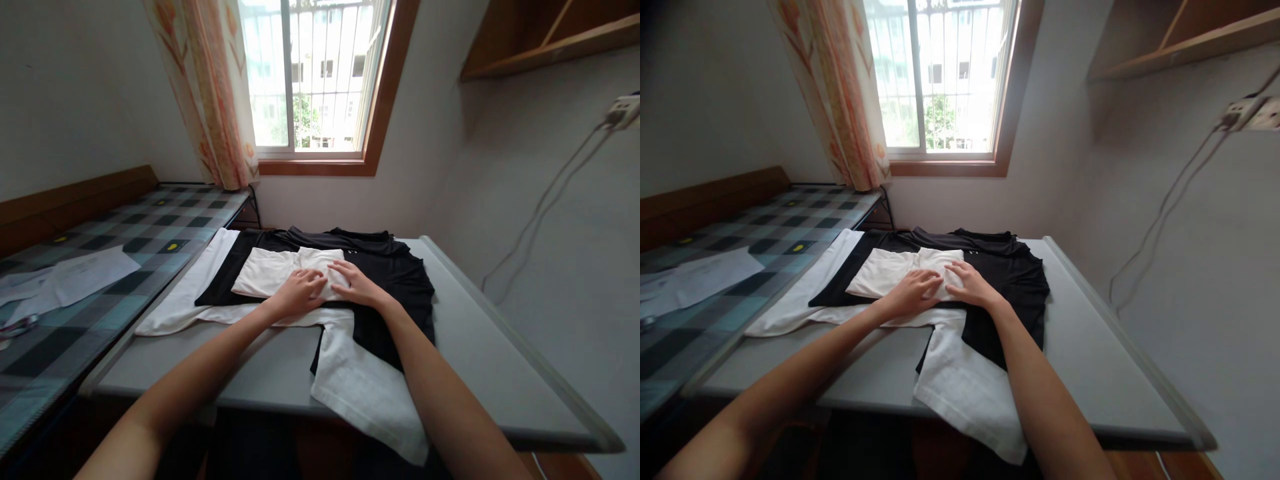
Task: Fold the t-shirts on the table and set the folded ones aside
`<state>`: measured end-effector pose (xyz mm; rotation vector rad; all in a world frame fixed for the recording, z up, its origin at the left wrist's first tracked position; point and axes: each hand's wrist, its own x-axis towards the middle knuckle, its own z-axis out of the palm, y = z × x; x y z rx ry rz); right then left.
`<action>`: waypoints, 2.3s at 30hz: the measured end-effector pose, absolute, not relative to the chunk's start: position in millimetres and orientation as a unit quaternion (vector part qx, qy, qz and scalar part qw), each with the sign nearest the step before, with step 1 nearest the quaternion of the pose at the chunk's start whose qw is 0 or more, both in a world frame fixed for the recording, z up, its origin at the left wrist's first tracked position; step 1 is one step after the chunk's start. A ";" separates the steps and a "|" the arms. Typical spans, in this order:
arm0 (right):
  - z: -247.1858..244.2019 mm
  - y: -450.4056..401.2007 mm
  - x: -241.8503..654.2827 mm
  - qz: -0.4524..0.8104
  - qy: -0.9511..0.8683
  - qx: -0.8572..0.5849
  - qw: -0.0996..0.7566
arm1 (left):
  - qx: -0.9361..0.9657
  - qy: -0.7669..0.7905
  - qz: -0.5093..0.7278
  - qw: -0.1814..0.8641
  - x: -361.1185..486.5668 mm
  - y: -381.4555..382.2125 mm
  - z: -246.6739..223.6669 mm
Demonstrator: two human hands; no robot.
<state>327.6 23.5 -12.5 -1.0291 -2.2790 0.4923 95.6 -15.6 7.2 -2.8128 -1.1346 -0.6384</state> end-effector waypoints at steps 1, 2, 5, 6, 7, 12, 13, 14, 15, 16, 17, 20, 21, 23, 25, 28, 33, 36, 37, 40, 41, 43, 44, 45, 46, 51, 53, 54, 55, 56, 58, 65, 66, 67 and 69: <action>-14.0 23.9 326.9 0.180 -0.853 -0.389 0.297 | -0.917 -0.345 -0.199 0.015 90.4 -19.1 8.5; -15.7 24.3 325.9 0.173 -0.852 -0.393 0.301 | -0.922 -0.333 -0.198 0.013 85.8 -21.2 9.0; -21.2 25.9 322.1 0.147 -0.846 -0.404 0.315 | -0.926 -0.323 -0.196 0.016 76.7 -22.0 6.0; -22.7 26.4 320.9 0.139 -0.845 -0.406 0.318 | -0.928 -0.319 -0.195 0.013 75.5 -21.4 4.4; -23.8 26.7 319.9 0.134 -0.845 -0.408 0.320 | -0.929 -0.314 -0.196 0.007 75.1 -20.9 3.0; -22.6 24.6 317.5 0.124 -0.845 -0.411 0.318 | -0.915 -0.333 -0.226 -0.022 78.5 -21.4 6.0; -21.4 23.6 317.3 0.125 -0.845 -0.412 0.316 | -0.897 -0.370 -0.239 -0.015 78.8 -21.0 8.2; -20.1 22.5 317.2 0.127 -0.845 -0.414 0.314 | -0.871 -0.421 -0.253 -0.005 78.7 -20.1 10.5; -18.7 21.4 317.2 0.129 -0.844 -0.417 0.311 | -0.839 -0.476 -0.263 0.009 78.2 -18.7 12.5; -17.5 20.4 317.2 0.131 -0.844 -0.420 0.307 | -0.807 -0.528 -0.264 0.024 77.3 -16.9 14.1; -16.4 19.4 317.3 0.132 -0.844 -0.423 0.301 | -0.778 -0.572 -0.257 0.039 76.2 -14.9 15.1; -14.7 16.9 317.3 0.131 -0.850 -0.427 0.278 | -0.740 -0.635 -0.210 0.069 73.2 -9.6 15.2; -14.6 16.3 317.0 0.128 -0.854 -0.427 0.270 | -0.735 -0.645 -0.196 0.069 72.7 -8.4 14.6; -15.2 15.2 315.7 0.120 -0.861 -0.424 0.255 | -0.730 -0.659 -0.171 0.058 72.6 -7.0 13.5; -15.8 14.4 313.9 0.110 -0.865 -0.422 0.250 | -0.724 -0.672 -0.149 0.046 72.9 -6.4 13.1; -15.6 13.5 311.7 0.109 -0.866 -0.421 0.246 | -0.714 -0.687 -0.129 0.044 73.1 -5.0 14.9; -12.5 12.0 310.8 0.110 -0.869 -0.419 0.237 | -0.717 -0.690 -0.089 0.050 76.3 3.9 23.5; -11.2 11.1 310.9 0.108 -0.869 -0.417 0.243 | -0.723 -0.685 -0.070 0.053 80.9 12.6 29.7; -11.0 10.8 310.9 0.109 -0.869 -0.416 0.244 | -0.726 -0.682 -0.064 0.053 82.4 15.3 31.4; -10.6 10.5 311.1 0.109 -0.870 -0.416 0.241 | -0.736 -0.674 -0.043 0.052 86.0 21.6 35.1; -10.6 10.4 311.1 0.109 -0.870 -0.417 0.239 | -0.737 -0.673 -0.038 0.052 86.7 22.9 35.8; -10.5 10.4 311.2 0.111 -0.870 -0.418 0.237 | -0.738 -0.672 -0.034 0.051 87.0 24.5 36.6; -10.5 10.4 311.2 0.112 -0.869 -0.419 0.237 | -0.736 -0.674 -0.035 0.050 86.6 24.9 36.8; -10.4 10.3 311.2 0.114 -0.869 -0.419 0.238 | -0.734 -0.676 -0.038 0.047 86.0 25.2 36.9; -10.2 10.2 311.2 0.116 -0.868 -0.420 0.239 | -0.731 -0.680 -0.041 0.043 85.1 25.4 36.9; -8.6 9.0 310.5 0.113 -0.868 -0.421 0.237 | -0.724 -0.686 -0.064 0.040 81.5 25.0 35.9; -8.1 8.6 310.1 0.109 -0.869 -0.422 0.234 | -0.724 -0.682 -0.086 0.053 82.7 24.1 35.1; -8.0 8.6 310.0 0.108 -0.869 -0.422 0.233 | -0.723 -0.681 -0.099 0.060 84.1 23.6 34.4; -8.1 8.6 309.9 0.108 -0.870 -0.422 0.233 | -0.723 -0.679 -0.108 0.064 85.9 23.2 33.4; -8.4 8.8 309.8 0.108 -0.870 -0.421 0.234 | -0.722 -0.679 -0.112 0.065 87.9 23.0 32.1; -9.4 9.4 309.9 0.109 -0.870 -0.418 0.236 | -0.722 -0.681 -0.103 0.058 91.4 22.6 28.6; -8.5 9.1 312.1 0.100 -0.878 -0.414 0.219 | -0.764 -0.632 -0.123 0.032 75.8 13.0 18.2; -7.3 8.3 311.6 0.094 -0.880 -0.412 0.216 | -0.781 -0.610 -0.132 0.031 69.9 9.9 16.8; -5.9 7.2 310.6 0.084 -0.883 -0.409 0.215 | -0.798 -0.585 -0.139 0.031 63.7 6.7 15.1; -2.8 4.8 307.0 0.060 -0.889 -0.399 0.216 | -0.831 -0.537 -0.141 0.033 52.5 0.1 10.6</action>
